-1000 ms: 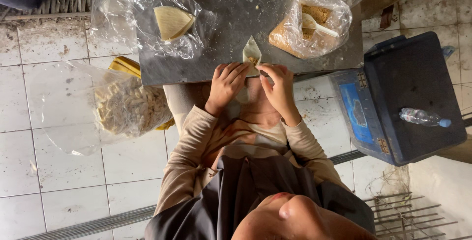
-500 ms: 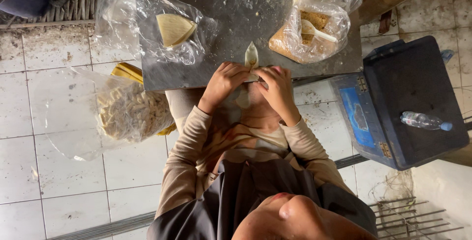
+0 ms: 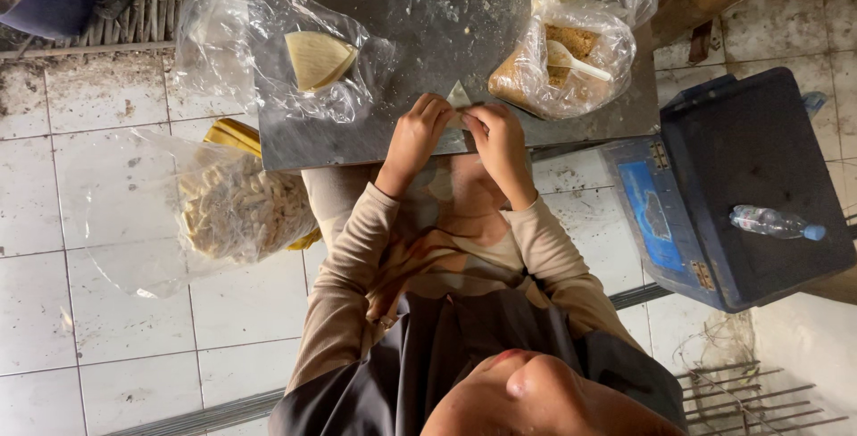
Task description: The person sits on the floor and assembles triangular food parcels by folding wrappers, adding a grainy filling with a spoon, and sealing the edges. They repeat this process for multiple units, placing finished parcels on the table.
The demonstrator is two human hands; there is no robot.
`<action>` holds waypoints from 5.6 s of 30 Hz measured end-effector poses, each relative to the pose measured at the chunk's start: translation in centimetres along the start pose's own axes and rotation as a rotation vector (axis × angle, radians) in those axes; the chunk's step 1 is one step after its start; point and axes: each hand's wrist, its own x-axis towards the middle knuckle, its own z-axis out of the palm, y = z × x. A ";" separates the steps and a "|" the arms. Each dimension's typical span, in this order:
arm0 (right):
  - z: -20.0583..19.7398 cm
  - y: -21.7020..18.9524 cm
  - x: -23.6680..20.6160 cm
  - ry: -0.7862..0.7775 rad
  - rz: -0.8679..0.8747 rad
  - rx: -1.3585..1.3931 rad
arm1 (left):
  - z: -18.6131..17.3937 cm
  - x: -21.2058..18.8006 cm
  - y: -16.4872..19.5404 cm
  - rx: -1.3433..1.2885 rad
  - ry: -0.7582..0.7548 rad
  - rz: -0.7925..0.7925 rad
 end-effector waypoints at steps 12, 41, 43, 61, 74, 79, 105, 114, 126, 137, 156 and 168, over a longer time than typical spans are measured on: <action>1.7 1.7 0.8 0.071 -0.031 -0.126 | -1.4 0.5 2.1 0.167 -0.018 0.205; 1.9 1.9 0.8 0.090 -0.180 -0.140 | -1.7 0.5 0.5 0.223 -0.088 0.270; 1.8 1.8 0.7 0.060 -0.198 -0.183 | -1.5 0.6 0.5 0.293 -0.108 0.260; 2.2 1.9 0.2 0.037 -0.191 -0.355 | -0.4 0.7 -0.1 0.324 -0.096 0.203; 3.0 3.2 0.6 0.069 -0.246 -0.434 | -0.3 0.7 0.2 0.302 -0.012 0.212; 3.1 3.4 0.7 0.066 -0.292 -0.404 | -0.4 0.7 0.4 0.344 -0.007 0.211; 2.1 2.1 2.3 0.073 -0.295 -0.306 | 0.5 0.7 -0.2 0.316 0.039 0.152; 2.4 2.6 2.8 0.018 -0.236 -0.347 | 0.7 0.6 -0.6 0.300 0.036 0.144; 2.7 2.9 2.8 0.033 -0.219 -0.328 | 0.7 0.5 -0.5 0.293 0.031 0.123; 3.1 3.0 3.3 0.057 -0.236 -0.331 | 0.6 0.5 -0.3 0.267 0.002 0.086; 1.2 1.9 0.6 0.492 -0.135 -0.137 | 2.0 3.8 -2.0 0.596 0.099 0.094; 1.2 0.2 -2.2 0.367 -0.156 0.004 | -5.6 -2.4 0.4 0.017 0.282 -0.254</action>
